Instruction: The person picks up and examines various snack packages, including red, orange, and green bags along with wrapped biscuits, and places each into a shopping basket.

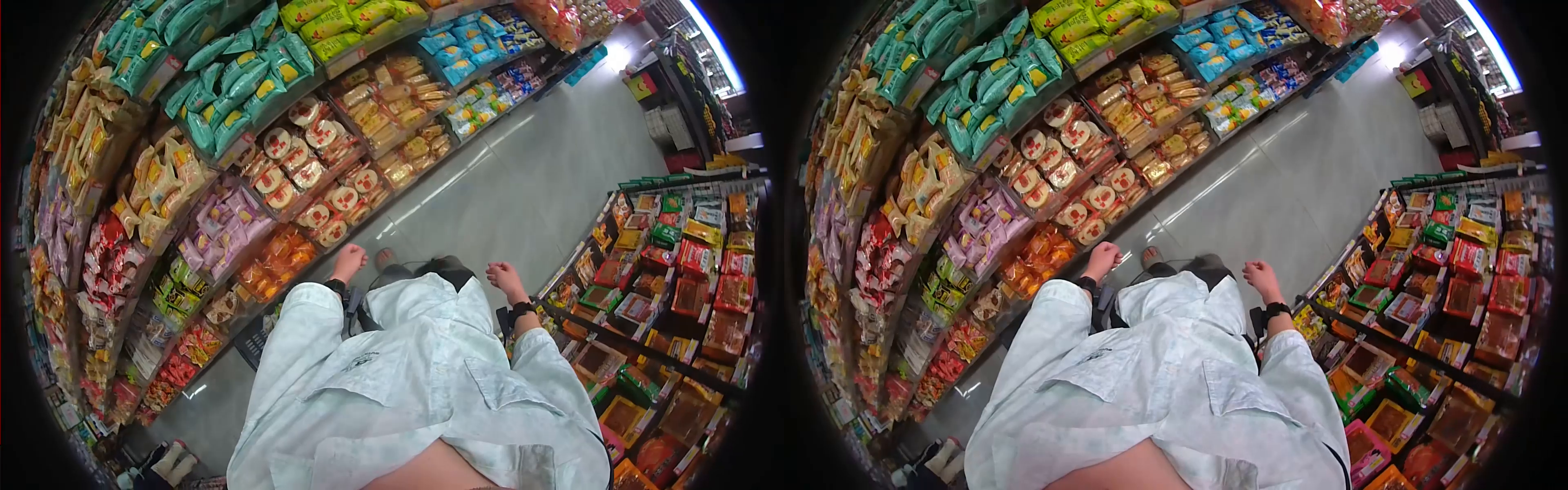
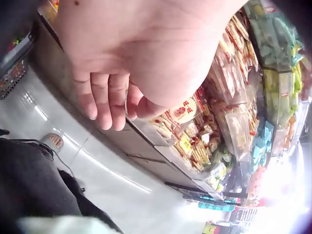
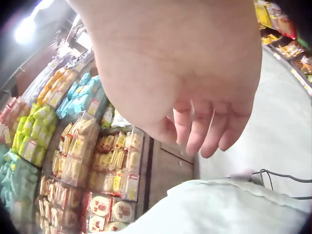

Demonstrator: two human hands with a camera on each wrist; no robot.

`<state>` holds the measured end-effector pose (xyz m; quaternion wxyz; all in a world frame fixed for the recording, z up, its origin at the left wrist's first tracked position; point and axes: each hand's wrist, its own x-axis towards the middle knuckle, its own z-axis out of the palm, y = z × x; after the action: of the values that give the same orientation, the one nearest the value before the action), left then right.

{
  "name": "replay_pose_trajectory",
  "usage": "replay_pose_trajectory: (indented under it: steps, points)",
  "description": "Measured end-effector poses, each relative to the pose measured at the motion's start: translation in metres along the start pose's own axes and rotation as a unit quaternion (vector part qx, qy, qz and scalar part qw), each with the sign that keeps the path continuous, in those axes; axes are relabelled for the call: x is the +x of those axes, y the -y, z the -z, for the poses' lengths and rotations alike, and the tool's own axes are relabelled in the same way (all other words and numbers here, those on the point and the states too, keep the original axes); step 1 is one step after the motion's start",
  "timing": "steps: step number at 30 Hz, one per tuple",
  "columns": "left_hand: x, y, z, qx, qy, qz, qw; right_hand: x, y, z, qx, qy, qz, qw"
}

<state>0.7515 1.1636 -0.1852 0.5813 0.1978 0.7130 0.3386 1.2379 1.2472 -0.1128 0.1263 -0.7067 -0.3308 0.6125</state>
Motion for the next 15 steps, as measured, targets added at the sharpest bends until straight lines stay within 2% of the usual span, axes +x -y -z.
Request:
replay_pose_trajectory:
  steps: [4, 6, 8, 10, 11, 12, 15]
  points:
    - [0.007, 0.027, 0.022, -0.038, -0.033, 0.040, 0.998, 0.032, 0.087, -0.029, -0.073, 0.045, 0.025, 0.996]
    - [-0.005, 0.046, 0.035, 0.002, -0.063, 0.063, 0.996, 0.066, 0.119, -0.040, -0.082, 0.078, 0.058, 0.992]
    - [-0.014, 0.088, 0.057, -0.020, -0.034, 0.083, 0.996, 0.098, 0.157, -0.050, -0.091, 0.103, 0.091, 0.986]
    - [-0.019, 0.141, 0.077, -0.064, -0.039, 0.175, 0.982, 0.122, 0.208, -0.064, -0.106, 0.122, 0.122, 0.979]
    - [-0.021, 0.168, 0.087, -0.103, -0.068, 0.252, 0.960, 0.140, 0.229, -0.070, -0.107, 0.127, 0.155, 0.974]
    - [-0.029, 0.176, 0.091, -0.144, -0.109, 0.298, 0.937, 0.159, 0.251, -0.076, -0.108, 0.134, 0.187, 0.967]
    - [-0.078, 0.104, 0.045, -0.306, -0.243, 0.275, 0.879, 0.210, 0.322, -0.097, -0.115, 0.183, 0.274, 0.937]
